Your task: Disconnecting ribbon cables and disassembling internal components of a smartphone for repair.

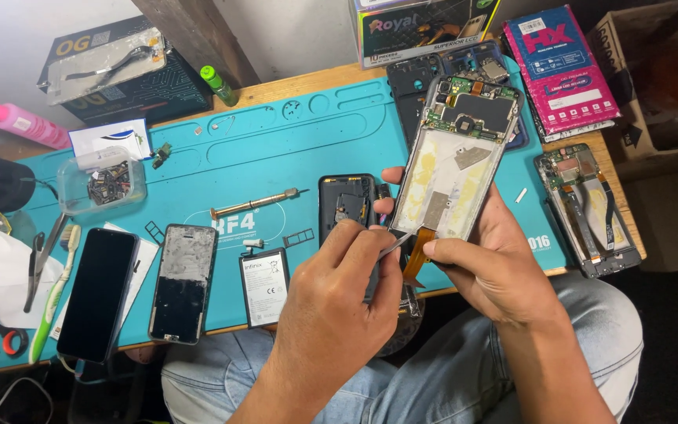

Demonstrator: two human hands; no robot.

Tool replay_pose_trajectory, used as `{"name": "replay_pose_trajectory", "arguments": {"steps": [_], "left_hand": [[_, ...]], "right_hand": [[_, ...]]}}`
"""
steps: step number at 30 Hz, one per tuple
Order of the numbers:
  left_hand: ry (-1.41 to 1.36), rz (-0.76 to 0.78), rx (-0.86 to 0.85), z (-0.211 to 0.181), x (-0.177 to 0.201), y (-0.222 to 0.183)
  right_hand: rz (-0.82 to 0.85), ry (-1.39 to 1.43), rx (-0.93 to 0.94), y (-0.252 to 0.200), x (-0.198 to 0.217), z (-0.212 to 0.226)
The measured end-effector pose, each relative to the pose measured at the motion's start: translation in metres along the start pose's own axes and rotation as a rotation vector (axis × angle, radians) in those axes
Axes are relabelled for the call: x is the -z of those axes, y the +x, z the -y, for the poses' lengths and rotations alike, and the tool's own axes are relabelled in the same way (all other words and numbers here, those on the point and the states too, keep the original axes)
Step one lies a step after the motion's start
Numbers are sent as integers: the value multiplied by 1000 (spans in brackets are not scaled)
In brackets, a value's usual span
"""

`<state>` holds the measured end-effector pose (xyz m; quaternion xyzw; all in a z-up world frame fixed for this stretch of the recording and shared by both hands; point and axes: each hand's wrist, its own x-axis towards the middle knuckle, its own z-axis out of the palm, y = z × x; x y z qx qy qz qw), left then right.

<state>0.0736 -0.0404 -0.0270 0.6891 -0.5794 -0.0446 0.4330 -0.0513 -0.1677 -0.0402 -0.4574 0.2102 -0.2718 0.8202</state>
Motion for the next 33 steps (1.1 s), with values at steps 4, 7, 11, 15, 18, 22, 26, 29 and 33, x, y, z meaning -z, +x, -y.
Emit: {"name": "replay_pose_trajectory", "arguments": {"steps": [4,7,11,15,18,22,26,29,33], "left_hand": [[24,14,-36,1,0,-1],[62,37,-72,6,1,-3],[3,24,-23,7,1,-3],[-27,23,8,6,1,-3],[-36,22,38,7,-1,-5],[-18,18,10,10,-3,-6],[-4,18,-4,8,-3,-7],[-8,52,6,7,-6,-10],[20,100,-80,6,-11,-16]], "right_hand": [[-12,17,-28,1,3,-3],[-5,15,-51,2,5,-4],[-4,-7,-67,3,5,-1],[-35,3,-108,4,3,0],[-45,-21,-116,3,1,1],[-35,-21,-125,3,4,0],[-93,93,-196,8,11,-4],[-66,453,-167,13,14,-9],[-20,440,-121,17,11,-12]]}}
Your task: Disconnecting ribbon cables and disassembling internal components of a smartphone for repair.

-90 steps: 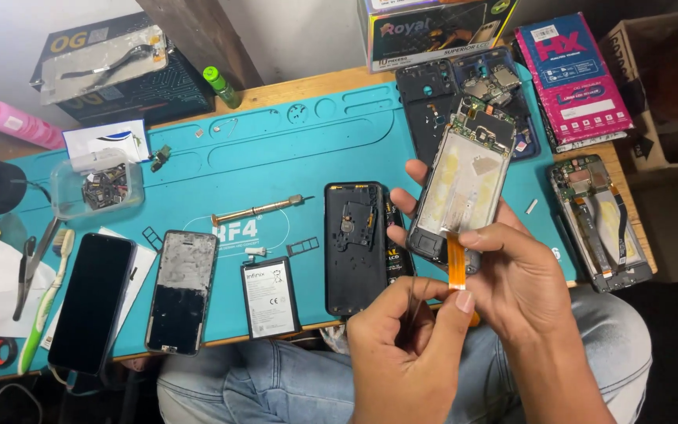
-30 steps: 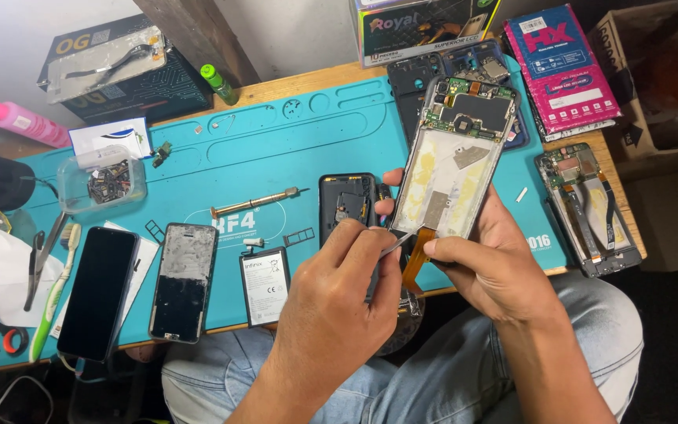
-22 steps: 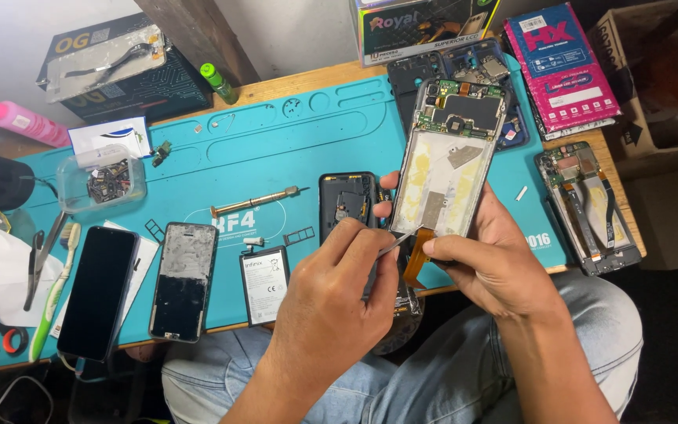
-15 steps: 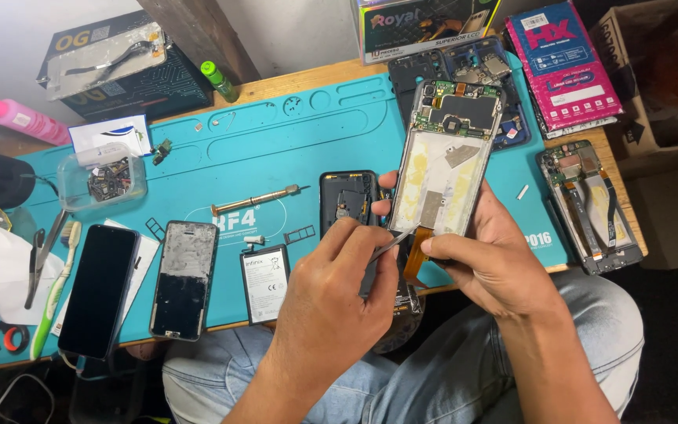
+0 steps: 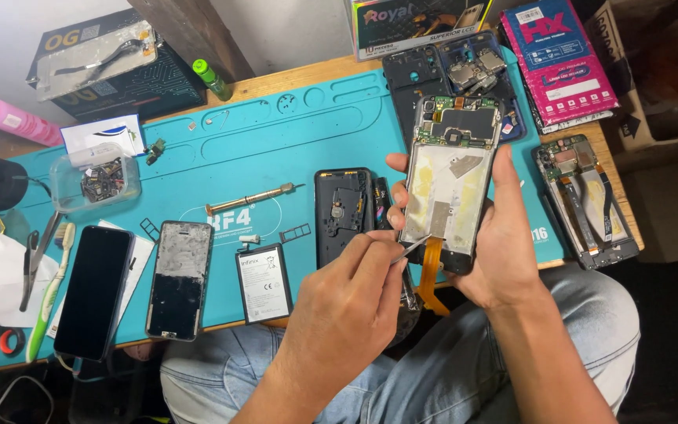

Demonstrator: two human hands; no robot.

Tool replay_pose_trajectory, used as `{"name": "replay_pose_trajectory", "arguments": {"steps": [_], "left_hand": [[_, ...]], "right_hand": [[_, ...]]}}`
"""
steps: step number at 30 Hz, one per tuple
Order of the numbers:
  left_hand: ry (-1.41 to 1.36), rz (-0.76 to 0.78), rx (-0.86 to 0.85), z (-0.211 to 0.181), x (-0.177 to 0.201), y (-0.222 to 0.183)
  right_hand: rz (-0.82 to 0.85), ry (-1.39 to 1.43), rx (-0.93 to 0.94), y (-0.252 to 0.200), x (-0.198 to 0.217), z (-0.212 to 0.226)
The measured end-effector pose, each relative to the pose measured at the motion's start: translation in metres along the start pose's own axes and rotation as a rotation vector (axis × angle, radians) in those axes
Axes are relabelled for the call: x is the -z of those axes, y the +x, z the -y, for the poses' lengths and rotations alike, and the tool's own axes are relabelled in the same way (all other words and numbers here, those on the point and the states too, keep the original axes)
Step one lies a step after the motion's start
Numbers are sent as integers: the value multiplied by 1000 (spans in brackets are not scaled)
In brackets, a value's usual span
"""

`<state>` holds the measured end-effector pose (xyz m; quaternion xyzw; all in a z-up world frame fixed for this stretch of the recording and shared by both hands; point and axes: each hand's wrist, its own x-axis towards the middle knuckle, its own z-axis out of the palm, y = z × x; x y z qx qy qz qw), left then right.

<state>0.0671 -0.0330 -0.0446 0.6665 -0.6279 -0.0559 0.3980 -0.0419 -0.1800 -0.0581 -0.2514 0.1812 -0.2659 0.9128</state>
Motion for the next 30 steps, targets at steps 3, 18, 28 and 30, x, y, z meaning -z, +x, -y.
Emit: {"name": "replay_pose_trajectory", "arguments": {"steps": [3,18,28,30], "left_hand": [[75,17,-11,1,-1,-2],[-79,-125,-41,6,-20,-10],[-152,-189,-29,11,-32,-13],[-155,-192,-32,11,-33,-14]], "right_hand": [[-27,-5,-12,2,1,-1],[-142,-41,-58,7,-3,-9],[-143,-47,-56,8,-4,-10],[-142,-40,-55,9,-3,-9]]}}
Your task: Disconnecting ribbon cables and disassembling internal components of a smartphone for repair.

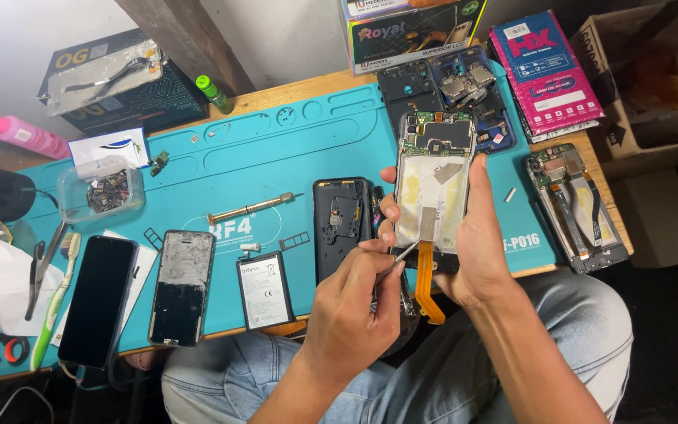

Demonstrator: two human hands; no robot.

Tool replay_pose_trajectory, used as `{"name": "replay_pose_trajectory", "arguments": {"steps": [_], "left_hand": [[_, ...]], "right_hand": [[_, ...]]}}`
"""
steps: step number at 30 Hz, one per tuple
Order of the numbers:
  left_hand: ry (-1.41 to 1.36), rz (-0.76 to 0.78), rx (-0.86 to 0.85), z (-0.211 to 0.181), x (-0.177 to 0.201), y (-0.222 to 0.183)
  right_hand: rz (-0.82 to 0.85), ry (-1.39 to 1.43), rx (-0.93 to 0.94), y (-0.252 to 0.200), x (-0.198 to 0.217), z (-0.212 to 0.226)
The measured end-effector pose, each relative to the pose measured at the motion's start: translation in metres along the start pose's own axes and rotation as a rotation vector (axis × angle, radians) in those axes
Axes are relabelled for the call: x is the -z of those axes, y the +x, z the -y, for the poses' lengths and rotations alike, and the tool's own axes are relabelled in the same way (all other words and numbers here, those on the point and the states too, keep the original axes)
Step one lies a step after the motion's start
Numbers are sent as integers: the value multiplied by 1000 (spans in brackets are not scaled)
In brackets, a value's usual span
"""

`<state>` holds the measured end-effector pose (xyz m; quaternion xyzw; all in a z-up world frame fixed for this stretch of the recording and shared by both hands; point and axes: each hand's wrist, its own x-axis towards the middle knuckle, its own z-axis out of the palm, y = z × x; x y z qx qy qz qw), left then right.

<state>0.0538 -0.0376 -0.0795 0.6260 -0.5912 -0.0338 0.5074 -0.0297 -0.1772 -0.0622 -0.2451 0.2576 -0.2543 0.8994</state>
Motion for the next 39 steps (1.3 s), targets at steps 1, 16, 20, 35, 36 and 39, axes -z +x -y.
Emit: {"name": "replay_pose_trajectory", "arguments": {"steps": [1,16,20,35,36,39], "left_hand": [[-2,-1,-4,0,-1,0],[49,-87,-49,8,-14,-6],[53,-91,-32,8,-16,-7],[49,-129,40,9,-22,-9],[52,-127,35,9,-22,-8],[52,-123,33,9,-22,-8]], "right_hand": [[1,8,2,0,1,0],[-40,19,-52,6,1,2],[-32,26,-40,6,3,1],[-28,41,-46,7,5,2],[-29,41,-48,7,5,2],[-23,59,-54,7,6,1]]}}
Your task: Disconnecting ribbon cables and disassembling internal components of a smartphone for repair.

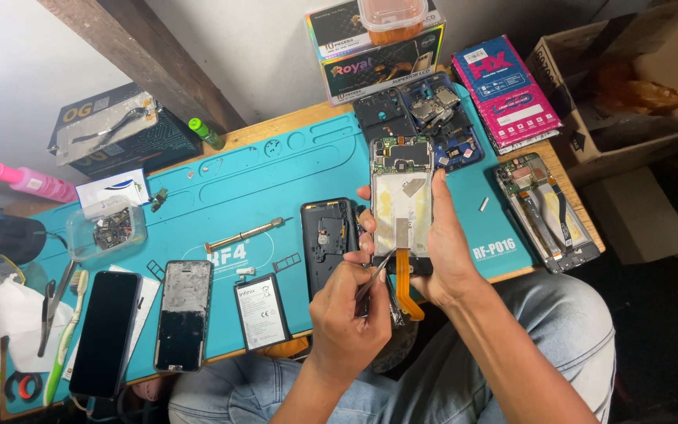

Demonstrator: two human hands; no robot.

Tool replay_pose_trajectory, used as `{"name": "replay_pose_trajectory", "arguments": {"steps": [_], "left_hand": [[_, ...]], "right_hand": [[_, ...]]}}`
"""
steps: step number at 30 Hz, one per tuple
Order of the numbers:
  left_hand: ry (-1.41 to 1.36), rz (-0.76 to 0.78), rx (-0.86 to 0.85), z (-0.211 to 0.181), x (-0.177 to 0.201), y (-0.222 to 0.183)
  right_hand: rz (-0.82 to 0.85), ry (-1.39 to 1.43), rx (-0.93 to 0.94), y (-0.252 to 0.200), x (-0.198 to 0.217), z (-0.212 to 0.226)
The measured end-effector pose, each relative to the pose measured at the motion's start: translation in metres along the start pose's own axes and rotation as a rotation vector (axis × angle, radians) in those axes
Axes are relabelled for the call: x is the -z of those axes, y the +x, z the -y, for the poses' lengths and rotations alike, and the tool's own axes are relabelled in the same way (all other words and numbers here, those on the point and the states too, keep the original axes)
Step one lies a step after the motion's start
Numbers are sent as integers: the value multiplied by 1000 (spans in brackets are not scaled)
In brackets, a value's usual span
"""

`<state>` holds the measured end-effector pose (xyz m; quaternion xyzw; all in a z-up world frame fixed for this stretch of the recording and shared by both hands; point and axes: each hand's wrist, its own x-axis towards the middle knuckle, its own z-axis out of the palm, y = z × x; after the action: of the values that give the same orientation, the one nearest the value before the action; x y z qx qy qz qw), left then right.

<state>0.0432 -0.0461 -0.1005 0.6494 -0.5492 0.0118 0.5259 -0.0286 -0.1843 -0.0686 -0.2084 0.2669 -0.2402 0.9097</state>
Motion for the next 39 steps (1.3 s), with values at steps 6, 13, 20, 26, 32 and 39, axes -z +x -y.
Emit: {"name": "replay_pose_trajectory", "arguments": {"steps": [6,13,20,26,32,39], "left_hand": [[-5,9,4,1,-1,0],[3,21,24,-3,-1,5],[5,63,40,0,1,3],[0,175,-19,-4,18,14],[13,111,126,-28,31,22],[-272,-80,654,-55,13,26]], "right_hand": [[-4,-4,-5,0,-1,1],[55,37,-1,2,5,2],[39,25,2,-2,3,4],[88,-35,90,-3,3,6],[75,36,123,-3,6,14],[55,85,94,-8,-1,16]]}}
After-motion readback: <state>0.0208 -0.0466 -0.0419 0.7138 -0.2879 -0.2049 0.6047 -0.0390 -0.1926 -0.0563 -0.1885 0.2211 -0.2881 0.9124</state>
